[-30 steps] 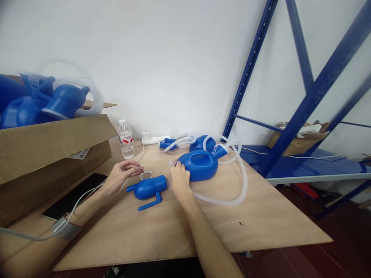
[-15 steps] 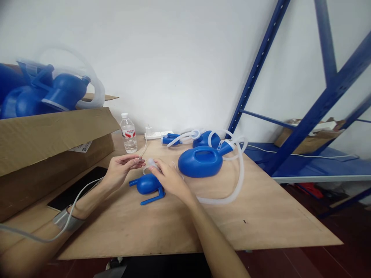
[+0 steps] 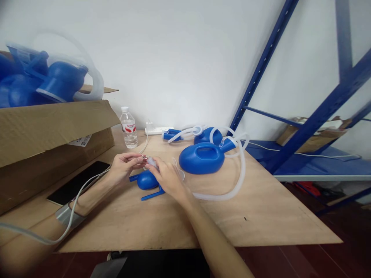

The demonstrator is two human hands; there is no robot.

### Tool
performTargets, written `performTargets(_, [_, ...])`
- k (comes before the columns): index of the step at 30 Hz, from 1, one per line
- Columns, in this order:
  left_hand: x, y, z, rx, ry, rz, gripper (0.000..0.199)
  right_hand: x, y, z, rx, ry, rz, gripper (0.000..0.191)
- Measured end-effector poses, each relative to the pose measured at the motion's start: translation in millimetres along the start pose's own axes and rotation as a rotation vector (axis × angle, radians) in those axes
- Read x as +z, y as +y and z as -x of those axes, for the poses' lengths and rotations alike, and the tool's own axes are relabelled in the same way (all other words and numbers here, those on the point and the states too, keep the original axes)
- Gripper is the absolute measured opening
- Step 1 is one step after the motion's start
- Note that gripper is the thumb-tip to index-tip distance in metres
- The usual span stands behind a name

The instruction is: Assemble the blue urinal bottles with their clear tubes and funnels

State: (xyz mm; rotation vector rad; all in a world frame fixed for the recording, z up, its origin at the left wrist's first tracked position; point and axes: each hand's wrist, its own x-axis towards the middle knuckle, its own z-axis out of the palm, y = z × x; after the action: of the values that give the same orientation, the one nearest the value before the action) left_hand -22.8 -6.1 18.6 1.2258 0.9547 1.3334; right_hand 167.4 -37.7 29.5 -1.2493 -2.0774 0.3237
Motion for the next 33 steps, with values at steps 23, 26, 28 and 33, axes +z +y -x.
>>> performTargets(23, [-4.7, 21.3, 7.6, -0.026, -0.292, -0.205, 0.043, -6.9, 13.1, -1.5, -0.137, -0.011, -0.101, 0.033])
performTargets(26, [-4.5, 22.8, 9.3, -0.016, -0.32, -0.228, 0.041, -9.1, 14.2, -1.8, -0.138, -0.034, -0.125, 0.035])
performTargets(28, [-4.2, 24.0, 10.5, -0.013, -0.337, -0.238, 0.04, -10.9, 13.7, -1.7, -0.142, -0.044, -0.133, 0.037])
performTargets(33, [-2.1, 26.5, 13.9, -0.025, -0.316, -0.24, 0.042, -17.7, 10.1, 0.1, -0.163, -0.079, -0.173, 0.038])
